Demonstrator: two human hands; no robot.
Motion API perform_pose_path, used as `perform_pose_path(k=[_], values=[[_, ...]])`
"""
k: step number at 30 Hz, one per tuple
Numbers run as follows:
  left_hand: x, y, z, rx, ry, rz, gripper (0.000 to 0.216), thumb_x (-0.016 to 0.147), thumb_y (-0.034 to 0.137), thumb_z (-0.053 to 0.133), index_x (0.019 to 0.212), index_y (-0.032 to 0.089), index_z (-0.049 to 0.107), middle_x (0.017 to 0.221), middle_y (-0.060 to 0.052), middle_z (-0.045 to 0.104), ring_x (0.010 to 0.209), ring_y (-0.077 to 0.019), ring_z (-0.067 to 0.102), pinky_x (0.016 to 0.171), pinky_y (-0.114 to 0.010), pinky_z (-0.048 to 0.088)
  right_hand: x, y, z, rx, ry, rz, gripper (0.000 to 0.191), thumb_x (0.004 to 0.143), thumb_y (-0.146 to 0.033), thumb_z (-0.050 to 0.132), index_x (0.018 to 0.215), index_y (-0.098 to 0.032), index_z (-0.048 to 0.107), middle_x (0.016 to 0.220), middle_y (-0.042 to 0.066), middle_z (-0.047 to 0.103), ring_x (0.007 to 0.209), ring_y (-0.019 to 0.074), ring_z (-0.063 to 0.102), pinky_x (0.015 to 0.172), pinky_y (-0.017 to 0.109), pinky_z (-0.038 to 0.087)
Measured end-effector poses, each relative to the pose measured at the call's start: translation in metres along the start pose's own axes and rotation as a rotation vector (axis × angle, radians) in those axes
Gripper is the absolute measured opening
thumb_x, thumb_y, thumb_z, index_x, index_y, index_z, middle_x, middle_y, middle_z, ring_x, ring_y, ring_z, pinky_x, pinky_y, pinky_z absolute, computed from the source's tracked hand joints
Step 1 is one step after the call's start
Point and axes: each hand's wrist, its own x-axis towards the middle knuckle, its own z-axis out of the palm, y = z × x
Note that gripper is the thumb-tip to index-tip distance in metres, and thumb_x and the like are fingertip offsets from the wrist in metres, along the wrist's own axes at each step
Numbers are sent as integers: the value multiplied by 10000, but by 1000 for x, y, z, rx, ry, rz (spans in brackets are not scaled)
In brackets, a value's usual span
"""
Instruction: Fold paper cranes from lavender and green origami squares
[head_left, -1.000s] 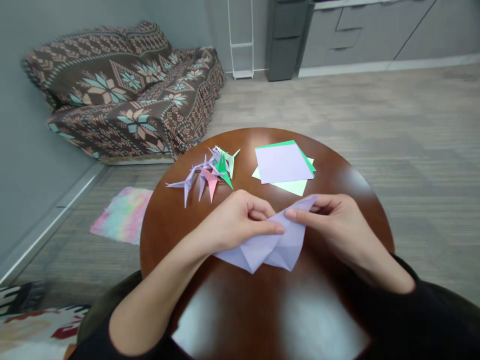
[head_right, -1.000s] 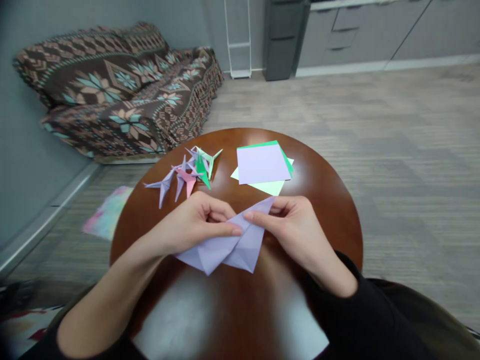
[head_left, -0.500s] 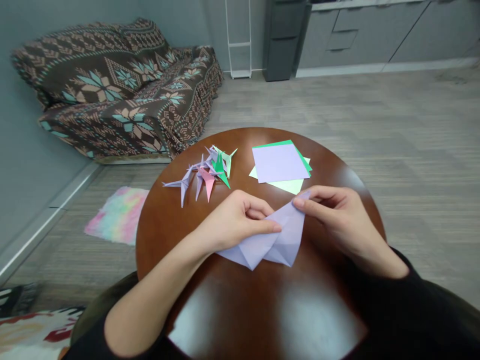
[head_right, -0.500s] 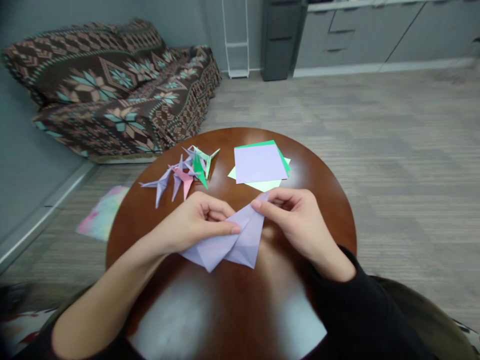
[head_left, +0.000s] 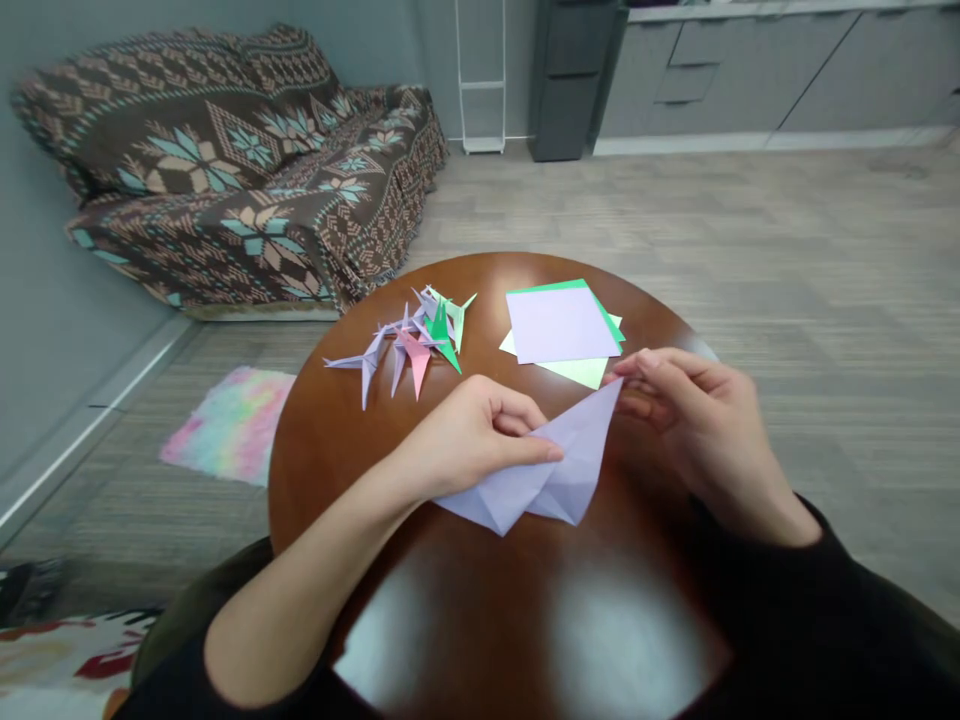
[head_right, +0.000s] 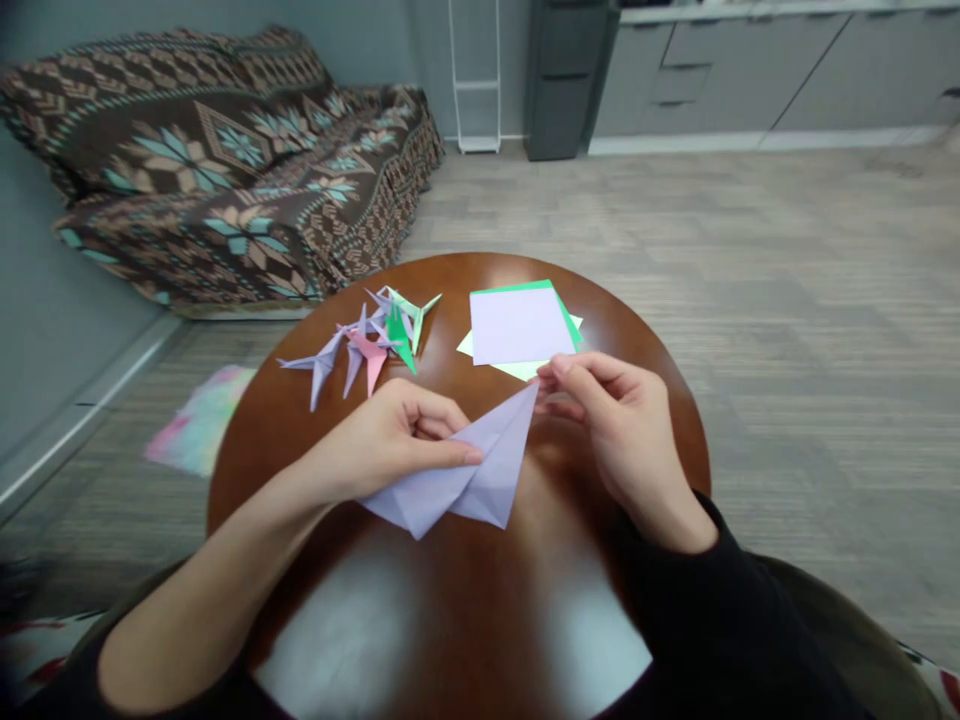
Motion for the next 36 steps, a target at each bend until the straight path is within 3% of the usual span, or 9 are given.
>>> perform_pose_path(k=[4, 11, 17, 25, 36], values=[[1, 0, 1, -15, 18, 20, 335, 717, 404, 840, 859, 111, 765, 742, -63, 756, 572, -135, 623, 505, -209, 405, -4, 1, 2, -79, -175, 69, 179, 804, -381, 818, 779, -209, 775, 744, 22, 721, 687, 160, 655, 655, 279, 564], [1, 3, 3, 2, 12, 39, 317, 772, 410, 790, 866, 109, 763, 703, -49, 737, 522, -106, 560, 477, -197, 361, -5, 4, 6, -123, -133, 14, 204, 798, -399, 810, 775, -200, 770, 704, 15, 717, 624, 153, 628, 600, 277, 517], [2, 1, 5, -17, 16, 33, 368, 712, 428, 837, 858, 101, 752, 715, -59, 739, 538, -108, 556, 483, -196, 368, -8, 5, 10, -155, -282, 84, 264, 801, -439, 809, 813, -176, 790, 747, 44, 762, 649, 176, 658, 598, 280, 520], [1, 1, 4, -14, 16, 45, 373, 721, 454, 823, 844, 109, 751, 708, -50, 734, 534, -107, 550, 477, -198, 352, -10, 5, 10, -184, -228, 61, 238, 790, -428, 824, 784, -191, 798, 736, 36, 769, 655, 179, 673, 614, 281, 538], [0, 3, 4, -83, -3, 26, 254, 723, 343, 834, 804, 119, 745, 663, -11, 700, 530, -86, 513, 476, -182, 341, -8, 12, 11, -142, -221, 76, 255, 794, -429, 820, 752, -182, 774, 698, 25, 735, 606, 151, 615, 582, 269, 492]])
